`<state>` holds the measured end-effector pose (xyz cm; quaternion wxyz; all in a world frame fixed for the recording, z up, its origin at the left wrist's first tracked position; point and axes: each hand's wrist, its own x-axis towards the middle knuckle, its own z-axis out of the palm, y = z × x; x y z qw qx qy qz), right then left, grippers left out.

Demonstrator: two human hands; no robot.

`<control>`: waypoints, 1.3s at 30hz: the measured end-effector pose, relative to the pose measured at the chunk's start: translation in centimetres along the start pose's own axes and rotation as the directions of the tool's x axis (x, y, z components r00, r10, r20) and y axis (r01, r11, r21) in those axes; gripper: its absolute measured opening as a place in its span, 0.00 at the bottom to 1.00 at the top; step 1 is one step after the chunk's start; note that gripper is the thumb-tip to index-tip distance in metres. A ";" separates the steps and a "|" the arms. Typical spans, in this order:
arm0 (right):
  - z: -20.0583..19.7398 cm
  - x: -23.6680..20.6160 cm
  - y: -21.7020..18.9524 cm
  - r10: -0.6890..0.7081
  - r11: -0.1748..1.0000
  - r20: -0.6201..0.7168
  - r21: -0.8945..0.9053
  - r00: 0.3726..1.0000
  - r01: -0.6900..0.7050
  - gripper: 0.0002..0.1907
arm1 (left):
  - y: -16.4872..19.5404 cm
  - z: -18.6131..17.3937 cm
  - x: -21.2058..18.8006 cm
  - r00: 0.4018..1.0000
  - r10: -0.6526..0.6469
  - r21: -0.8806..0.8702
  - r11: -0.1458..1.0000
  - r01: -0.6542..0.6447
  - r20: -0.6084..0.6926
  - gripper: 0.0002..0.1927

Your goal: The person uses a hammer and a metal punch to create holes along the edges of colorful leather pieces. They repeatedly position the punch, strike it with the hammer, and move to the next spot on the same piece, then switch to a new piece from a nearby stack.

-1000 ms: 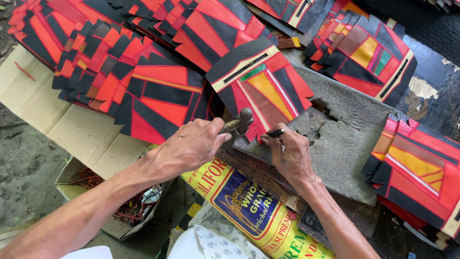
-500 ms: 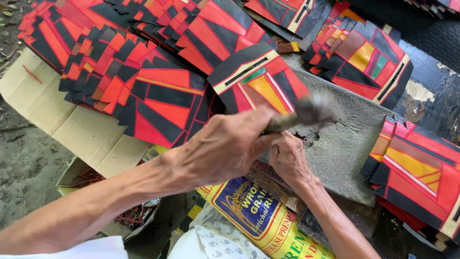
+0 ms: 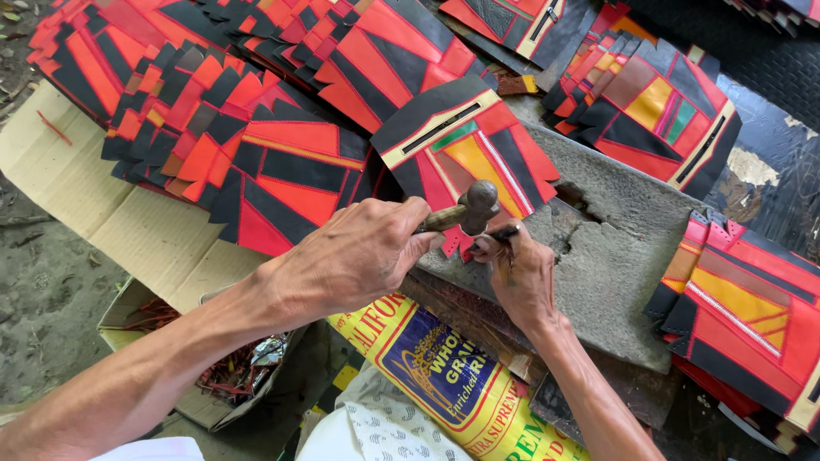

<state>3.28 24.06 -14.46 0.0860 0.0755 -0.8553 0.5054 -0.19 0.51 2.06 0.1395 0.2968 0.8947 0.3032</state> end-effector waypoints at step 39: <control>-0.5 1.1 -0.6 0.147 0.989 -0.015 -0.032 0.989 -0.148 0.09 | -4.8 4.3 0.0 0.991 -0.127 0.065 0.990 0.125 0.030 0.15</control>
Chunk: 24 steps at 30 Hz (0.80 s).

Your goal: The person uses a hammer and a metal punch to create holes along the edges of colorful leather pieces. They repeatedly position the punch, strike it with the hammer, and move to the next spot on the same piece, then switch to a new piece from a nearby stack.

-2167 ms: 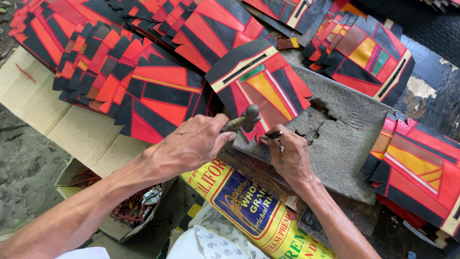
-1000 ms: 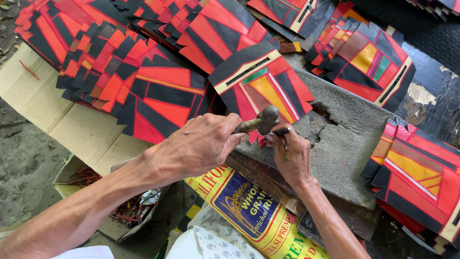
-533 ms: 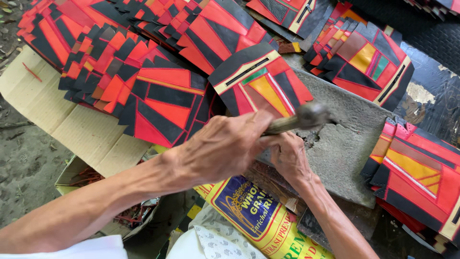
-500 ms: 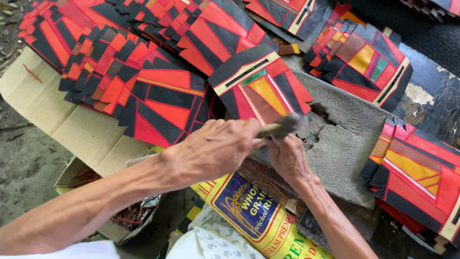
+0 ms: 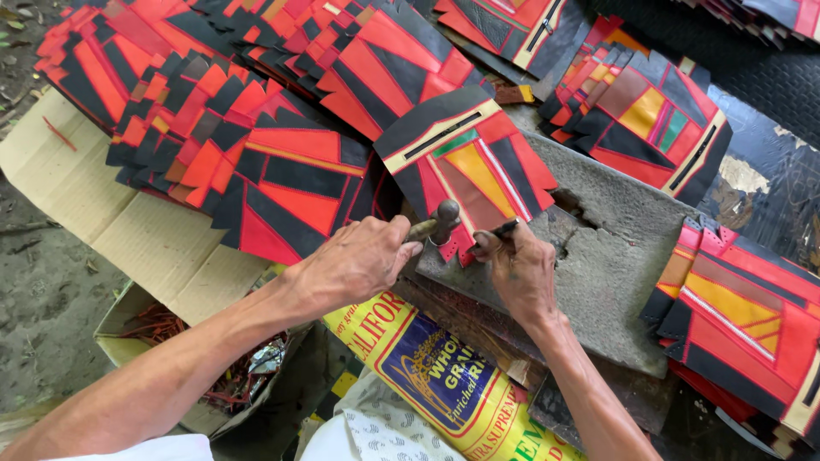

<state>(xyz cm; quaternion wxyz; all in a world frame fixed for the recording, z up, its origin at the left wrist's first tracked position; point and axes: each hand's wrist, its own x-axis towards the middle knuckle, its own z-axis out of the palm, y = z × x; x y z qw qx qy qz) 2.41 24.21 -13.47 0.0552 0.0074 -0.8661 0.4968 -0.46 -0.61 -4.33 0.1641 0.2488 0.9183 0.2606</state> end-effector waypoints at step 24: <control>-0.8 0.5 -0.7 -0.122 0.991 0.161 0.069 0.979 0.112 0.02 | -0.1 0.0 0.1 0.999 -0.033 -0.004 0.999 0.033 0.029 0.16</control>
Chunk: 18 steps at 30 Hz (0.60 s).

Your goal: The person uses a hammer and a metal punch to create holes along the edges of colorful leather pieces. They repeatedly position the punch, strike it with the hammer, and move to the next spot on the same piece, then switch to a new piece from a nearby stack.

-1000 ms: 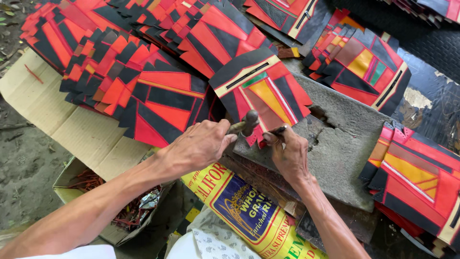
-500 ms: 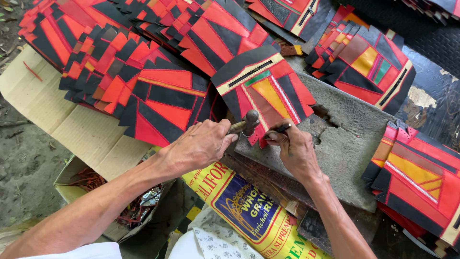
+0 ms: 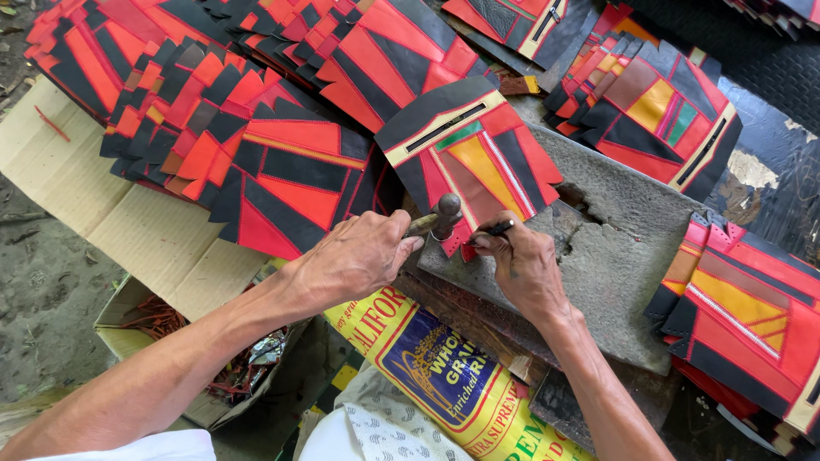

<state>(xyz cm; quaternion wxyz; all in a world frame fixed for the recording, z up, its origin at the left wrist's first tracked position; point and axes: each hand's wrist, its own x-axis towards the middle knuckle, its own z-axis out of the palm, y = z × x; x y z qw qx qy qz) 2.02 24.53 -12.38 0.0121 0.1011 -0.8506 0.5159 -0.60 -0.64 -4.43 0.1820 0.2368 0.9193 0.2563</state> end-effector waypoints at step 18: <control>1.3 -0.7 1.4 -0.302 0.916 -0.062 -0.296 0.951 0.271 0.08 | 9.1 -6.2 -2.0 0.715 0.475 -0.181 0.755 -0.631 -0.512 0.10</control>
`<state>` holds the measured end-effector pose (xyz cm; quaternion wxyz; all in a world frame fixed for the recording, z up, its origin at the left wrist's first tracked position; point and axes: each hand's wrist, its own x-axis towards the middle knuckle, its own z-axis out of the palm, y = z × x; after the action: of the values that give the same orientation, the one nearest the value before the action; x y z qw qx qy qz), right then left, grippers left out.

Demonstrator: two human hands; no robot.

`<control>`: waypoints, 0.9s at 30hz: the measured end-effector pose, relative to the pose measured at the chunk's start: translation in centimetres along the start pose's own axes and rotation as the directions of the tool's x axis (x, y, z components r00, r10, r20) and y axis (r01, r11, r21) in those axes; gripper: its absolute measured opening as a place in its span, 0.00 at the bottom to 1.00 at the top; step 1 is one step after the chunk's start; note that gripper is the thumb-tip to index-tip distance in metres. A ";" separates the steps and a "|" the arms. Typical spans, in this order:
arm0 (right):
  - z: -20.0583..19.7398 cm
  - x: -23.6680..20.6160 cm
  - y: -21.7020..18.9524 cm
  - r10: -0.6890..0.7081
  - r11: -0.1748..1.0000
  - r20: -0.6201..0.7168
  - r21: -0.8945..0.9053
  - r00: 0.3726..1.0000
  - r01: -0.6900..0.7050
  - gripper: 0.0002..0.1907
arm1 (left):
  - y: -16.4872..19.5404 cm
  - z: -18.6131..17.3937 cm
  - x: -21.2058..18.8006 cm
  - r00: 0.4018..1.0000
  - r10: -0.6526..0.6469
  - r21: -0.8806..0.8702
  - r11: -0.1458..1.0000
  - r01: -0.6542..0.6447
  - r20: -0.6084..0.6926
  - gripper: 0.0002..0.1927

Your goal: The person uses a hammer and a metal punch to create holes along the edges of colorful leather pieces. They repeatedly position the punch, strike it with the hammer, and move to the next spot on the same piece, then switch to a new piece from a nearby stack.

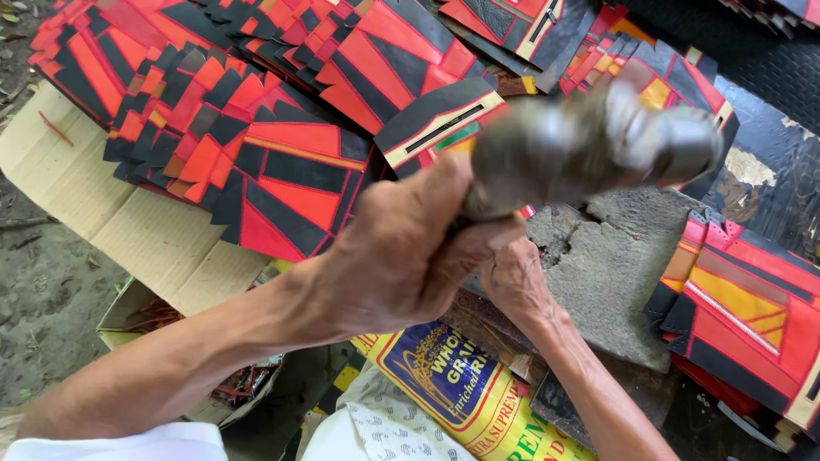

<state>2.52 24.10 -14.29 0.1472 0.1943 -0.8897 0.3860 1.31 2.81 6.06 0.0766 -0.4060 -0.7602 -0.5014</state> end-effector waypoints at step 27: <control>-0.2 0.8 -0.6 0.207 0.954 0.007 0.220 0.978 -0.203 0.01 | -9.1 1.5 -5.6 0.757 -0.593 0.387 0.789 0.478 0.274 0.16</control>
<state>2.11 23.68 -13.38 0.0911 0.1131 -0.8557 0.4966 -0.90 -0.54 -3.95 -0.1618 -0.2420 -0.9102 -0.2946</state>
